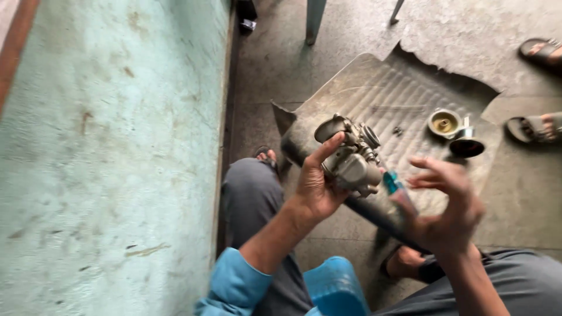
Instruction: Disassembling and inspecting a motorcycle carburetor using a screwdriver.
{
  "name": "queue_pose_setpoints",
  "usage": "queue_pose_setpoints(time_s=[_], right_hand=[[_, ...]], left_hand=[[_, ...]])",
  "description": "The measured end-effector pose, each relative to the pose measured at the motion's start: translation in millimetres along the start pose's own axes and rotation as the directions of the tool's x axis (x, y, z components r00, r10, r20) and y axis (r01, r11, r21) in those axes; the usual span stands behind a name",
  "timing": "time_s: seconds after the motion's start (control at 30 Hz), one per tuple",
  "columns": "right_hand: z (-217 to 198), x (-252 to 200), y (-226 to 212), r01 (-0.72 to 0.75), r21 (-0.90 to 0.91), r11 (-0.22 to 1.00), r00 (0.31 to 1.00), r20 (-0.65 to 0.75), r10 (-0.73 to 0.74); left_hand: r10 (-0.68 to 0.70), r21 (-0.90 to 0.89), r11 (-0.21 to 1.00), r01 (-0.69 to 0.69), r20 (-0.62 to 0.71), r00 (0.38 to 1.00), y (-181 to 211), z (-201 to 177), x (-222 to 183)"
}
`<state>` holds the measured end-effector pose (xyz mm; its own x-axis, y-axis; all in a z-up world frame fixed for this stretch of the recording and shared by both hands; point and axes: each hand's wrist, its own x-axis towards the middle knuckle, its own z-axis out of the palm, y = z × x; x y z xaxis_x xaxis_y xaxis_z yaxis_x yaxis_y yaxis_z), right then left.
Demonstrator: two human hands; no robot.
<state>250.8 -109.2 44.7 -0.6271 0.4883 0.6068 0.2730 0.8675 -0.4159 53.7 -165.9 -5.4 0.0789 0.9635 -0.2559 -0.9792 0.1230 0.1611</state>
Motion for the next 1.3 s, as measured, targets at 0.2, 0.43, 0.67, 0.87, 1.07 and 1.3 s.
queue_pose_setpoints(time_s=[0.2, 0.43, 0.67, 0.87, 1.07, 1.3], right_hand=[[29, -47, -3, -0.483, -0.534, 0.694, 0.712, 0.222, 0.666], [45, -54, 3, -0.407, -0.622, 0.669, 0.762, 0.174, 0.624], [30, -75, 53, -0.558, -0.382, 0.737, 0.802, -0.023, 0.596], [-43, -44, 135, -0.597, -0.201, 0.777, 0.797, -0.264, 0.544], [-58, -2, 200, -0.316, -0.453, 0.834, 0.831, 0.292, 0.473], [-36, -8, 255, -0.309, -0.524, 0.794, 0.525, 0.602, 0.602]], left_hand=[[0.061, -0.181, 0.982, -0.053, 0.038, 0.997, 0, 1, -11], [0.121, -0.185, 0.976, -0.112, 0.036, 0.992, -5, -13, -4], [0.312, 0.13, 0.941, -0.313, 0.026, 0.95, -3, -11, -13], [0.575, 0.575, 0.625, -0.528, 0.119, 0.81, -8, -12, -1], [0.591, 0.825, 0.248, -0.507, 0.286, 0.754, -3, -6, 24], [0.553, 0.887, -0.411, -0.209, 0.425, 0.717, 16, -11, 93]])
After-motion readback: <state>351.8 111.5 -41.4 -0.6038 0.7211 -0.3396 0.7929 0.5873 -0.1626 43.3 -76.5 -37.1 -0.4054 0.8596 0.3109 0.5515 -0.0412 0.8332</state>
